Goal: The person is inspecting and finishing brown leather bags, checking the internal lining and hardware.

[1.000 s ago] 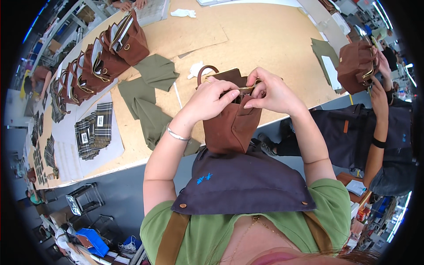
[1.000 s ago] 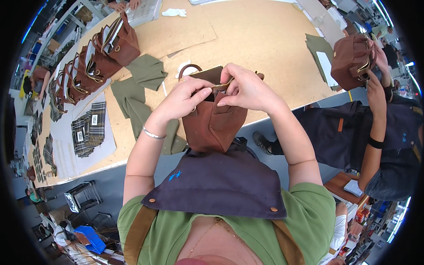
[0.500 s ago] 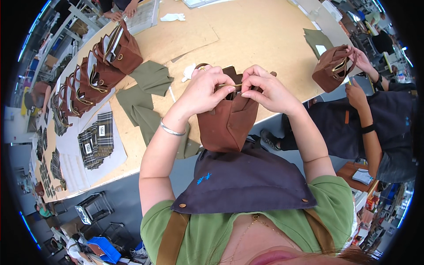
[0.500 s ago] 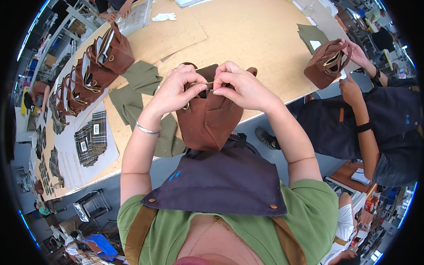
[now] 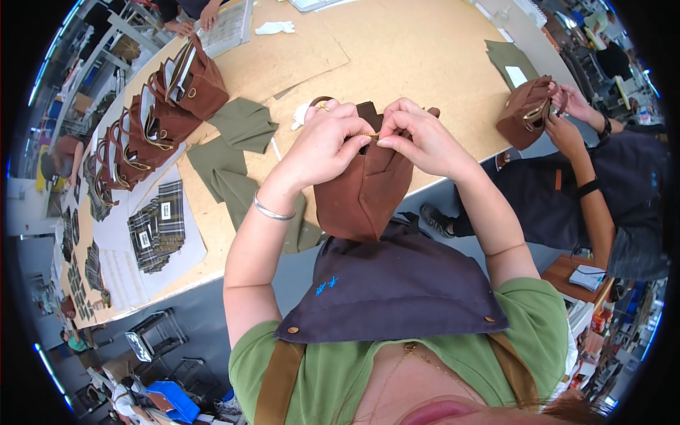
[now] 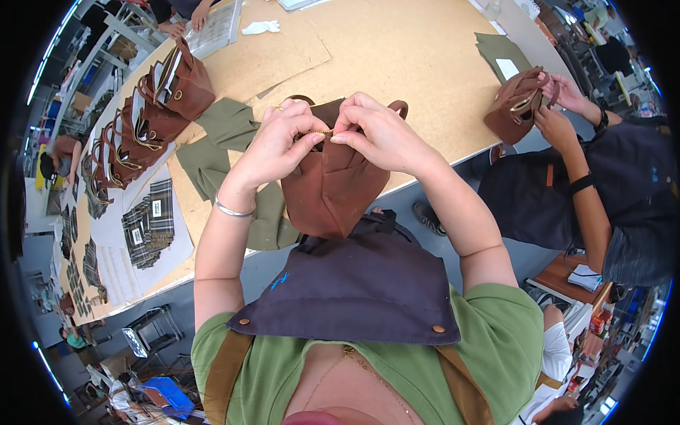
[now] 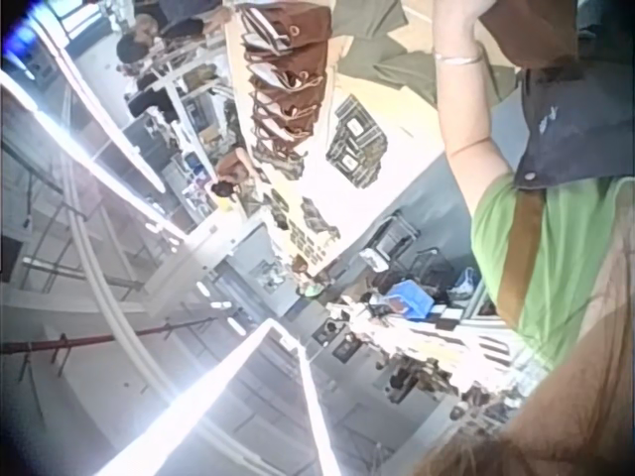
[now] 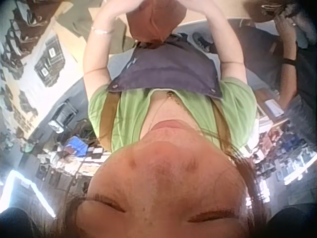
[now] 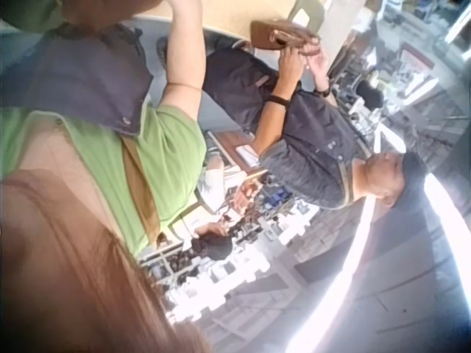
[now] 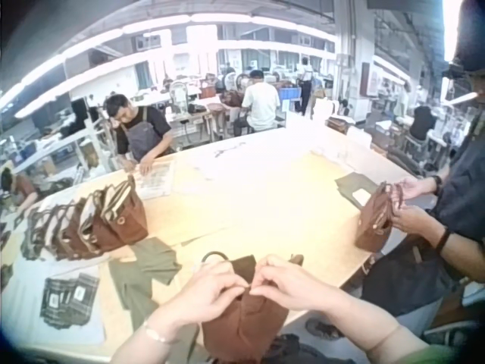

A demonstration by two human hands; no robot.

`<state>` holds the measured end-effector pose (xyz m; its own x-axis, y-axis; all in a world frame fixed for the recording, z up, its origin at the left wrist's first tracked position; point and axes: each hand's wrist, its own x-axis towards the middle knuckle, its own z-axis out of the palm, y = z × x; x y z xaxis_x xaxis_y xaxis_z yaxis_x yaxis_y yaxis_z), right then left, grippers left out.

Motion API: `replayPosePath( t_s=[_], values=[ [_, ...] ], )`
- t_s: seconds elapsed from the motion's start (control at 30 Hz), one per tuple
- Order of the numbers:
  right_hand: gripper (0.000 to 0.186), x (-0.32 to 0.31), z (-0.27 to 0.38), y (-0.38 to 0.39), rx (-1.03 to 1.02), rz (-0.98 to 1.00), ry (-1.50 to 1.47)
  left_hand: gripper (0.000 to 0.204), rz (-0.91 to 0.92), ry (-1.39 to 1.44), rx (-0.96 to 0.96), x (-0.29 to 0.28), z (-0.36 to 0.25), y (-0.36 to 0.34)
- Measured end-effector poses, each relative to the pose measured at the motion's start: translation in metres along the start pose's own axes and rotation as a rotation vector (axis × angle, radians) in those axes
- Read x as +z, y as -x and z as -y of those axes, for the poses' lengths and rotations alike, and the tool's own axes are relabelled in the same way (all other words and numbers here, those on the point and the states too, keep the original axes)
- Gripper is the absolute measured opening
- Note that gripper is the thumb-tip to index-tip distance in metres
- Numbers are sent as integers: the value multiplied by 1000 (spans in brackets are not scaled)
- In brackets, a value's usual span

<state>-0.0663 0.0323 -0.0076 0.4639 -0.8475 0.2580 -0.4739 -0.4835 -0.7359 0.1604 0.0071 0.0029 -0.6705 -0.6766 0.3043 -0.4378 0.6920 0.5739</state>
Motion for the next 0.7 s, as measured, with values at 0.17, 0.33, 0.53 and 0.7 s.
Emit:
replayPosePath(
  t_s=[0.17,0.33,0.53,0.7],
  values=[
    [17,1,0,-1,-13,-13,17,9,-22,22,0,2,1,1],
    [17,2,1,-2,-10,-16,17,8,-49,108,27,5,6,0],
    [16,-3,10,-5,80,20,9,9,-57,153,35,5,9,0],
    [14,2,9,-5,67,-11,38,10,-46,191,-18,5,7,2]
  ],
)
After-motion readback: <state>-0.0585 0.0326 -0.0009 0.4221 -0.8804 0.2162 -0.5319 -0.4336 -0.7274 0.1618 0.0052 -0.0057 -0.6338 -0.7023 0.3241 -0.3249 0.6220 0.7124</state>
